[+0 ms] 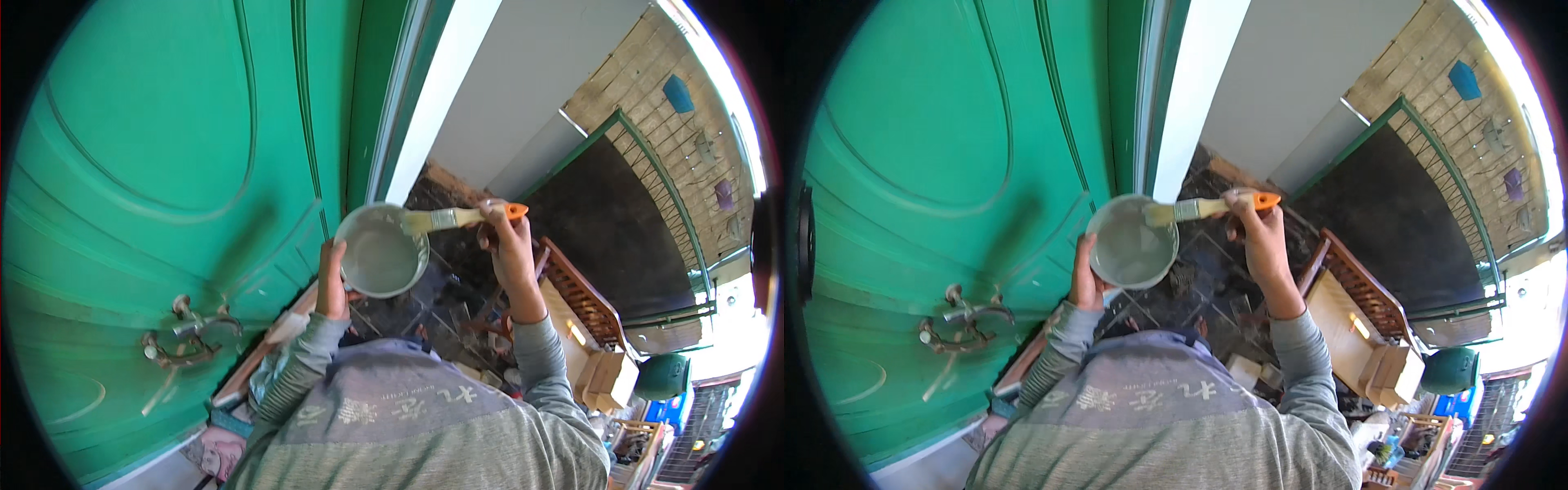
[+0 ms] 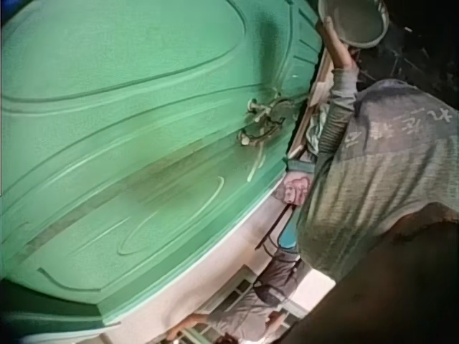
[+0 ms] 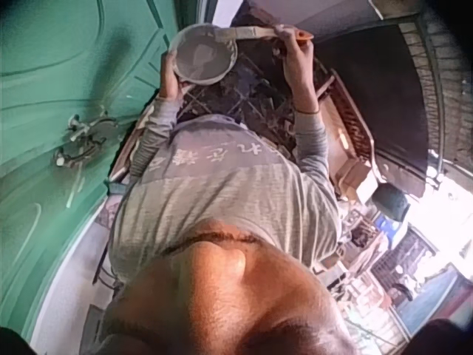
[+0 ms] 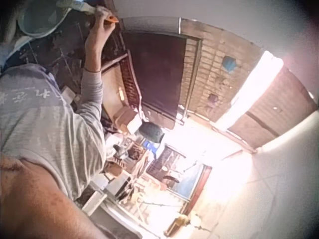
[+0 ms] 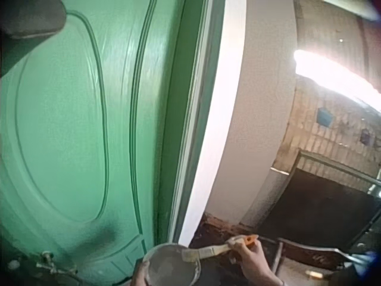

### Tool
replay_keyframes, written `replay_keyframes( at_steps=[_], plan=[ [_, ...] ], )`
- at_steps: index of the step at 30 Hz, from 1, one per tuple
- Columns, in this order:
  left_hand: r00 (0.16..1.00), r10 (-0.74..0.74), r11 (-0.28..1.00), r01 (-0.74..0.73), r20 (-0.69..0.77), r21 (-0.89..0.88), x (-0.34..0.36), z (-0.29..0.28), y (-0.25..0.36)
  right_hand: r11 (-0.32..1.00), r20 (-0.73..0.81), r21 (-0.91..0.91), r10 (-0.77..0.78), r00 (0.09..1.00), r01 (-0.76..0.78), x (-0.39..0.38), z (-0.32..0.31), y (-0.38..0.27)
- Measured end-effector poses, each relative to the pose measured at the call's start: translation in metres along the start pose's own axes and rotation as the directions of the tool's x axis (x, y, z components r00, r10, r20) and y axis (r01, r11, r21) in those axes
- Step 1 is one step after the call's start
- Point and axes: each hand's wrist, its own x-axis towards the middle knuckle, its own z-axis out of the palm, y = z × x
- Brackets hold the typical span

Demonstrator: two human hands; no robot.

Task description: The person applies white paint to a door frame using a paint brush, dipping the brush into a paint bucket to load it with paint.

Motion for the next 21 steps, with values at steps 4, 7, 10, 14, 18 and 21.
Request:
replay_keyframes(
  at_steps=[4,7,10,14,18,21],
  plan=[
    [1.000,-0.017,0.990,0.014,-0.022,-0.138,0.018,-0.017,-0.015,0.997,-0.063,0.046,-0.067,0.996,0.070,0.009,0.009,0.009],
    [0.994,0.073,0.989,-0.063,0.078,-0.130,0.028,-0.019,-0.012,0.970,0.124,-0.128,-0.191,0.974,0.207,0.008,0.010,0.006],
    [0.991,0.121,0.992,-0.118,0.049,-0.052,0.013,0.002,0.011,0.855,0.247,-0.355,-0.305,0.920,0.378,0.010,0.014,-0.004],
    [0.983,0.181,0.982,-0.182,0.026,0.044,0.024,0.008,0.017,0.445,0.588,-0.608,-0.304,0.750,0.657,0.020,0.030,-0.011],
    [0.978,0.200,0.980,-0.199,0.051,-0.017,0.023,0.007,0.001,0.266,0.753,-0.619,-0.066,0.655,0.739,0.017,0.041,-0.019],
    [0.984,0.086,0.975,-0.050,0.159,-0.217,-0.012,0.026,0.007,0.405,0.706,-0.581,-0.183,0.685,0.706,0.013,0.033,-0.016]
  ],
)
